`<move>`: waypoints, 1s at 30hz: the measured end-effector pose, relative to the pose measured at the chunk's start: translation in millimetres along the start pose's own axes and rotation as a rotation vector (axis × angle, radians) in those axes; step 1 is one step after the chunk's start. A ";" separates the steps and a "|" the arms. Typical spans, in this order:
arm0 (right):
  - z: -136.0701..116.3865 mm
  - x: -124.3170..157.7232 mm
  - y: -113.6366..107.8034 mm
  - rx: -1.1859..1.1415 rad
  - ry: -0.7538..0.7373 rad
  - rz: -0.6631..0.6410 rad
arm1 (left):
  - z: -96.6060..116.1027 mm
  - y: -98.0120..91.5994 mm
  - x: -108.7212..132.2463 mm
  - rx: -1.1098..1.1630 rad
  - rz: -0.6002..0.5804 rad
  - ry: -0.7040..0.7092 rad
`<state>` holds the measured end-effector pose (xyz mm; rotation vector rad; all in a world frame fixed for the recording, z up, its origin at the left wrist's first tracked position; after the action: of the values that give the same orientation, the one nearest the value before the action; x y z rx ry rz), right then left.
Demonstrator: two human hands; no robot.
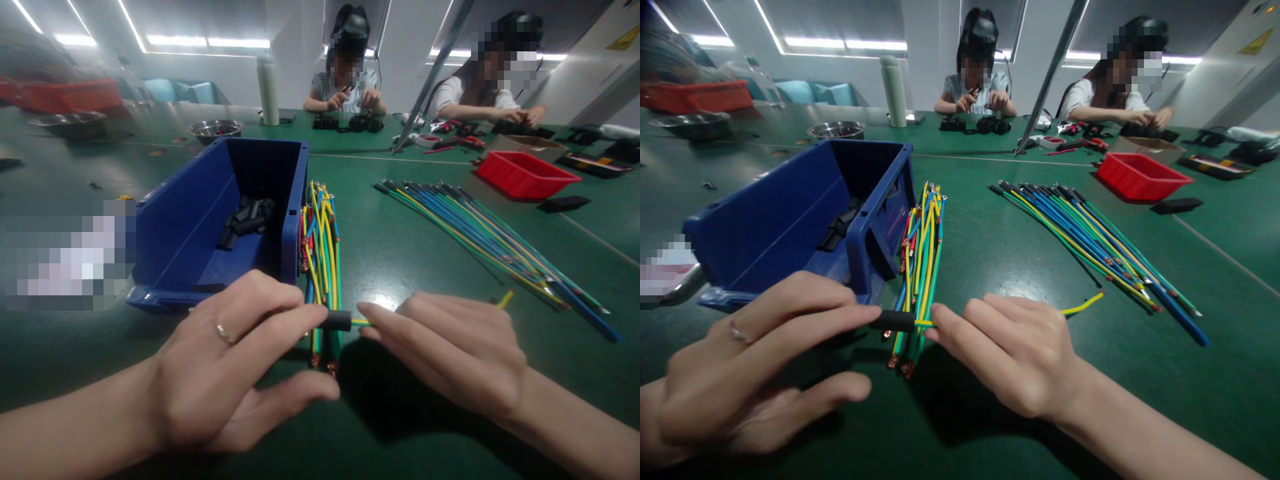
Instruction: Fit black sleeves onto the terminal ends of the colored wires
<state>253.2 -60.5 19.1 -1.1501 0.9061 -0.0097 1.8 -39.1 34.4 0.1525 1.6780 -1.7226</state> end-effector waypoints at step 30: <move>2.3 -1.6 -8.1 0.145 -0.019 -0.012 | -1.8 5.4 -5.8 -0.053 0.049 -0.026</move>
<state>257.0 -61.6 26.6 -1.0193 0.8679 -0.0729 8.4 -34.6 32.8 0.1452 1.6858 -1.6361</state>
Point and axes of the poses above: each hand's wrist, its own x-axis away from the middle knuckle, its own y-axis out of the palm, z = x × y, the point moved 1 cm from there along -x, towards the middle knuckle, and after that the axes turned 3 degrees about -z, right-handed, at the moved point
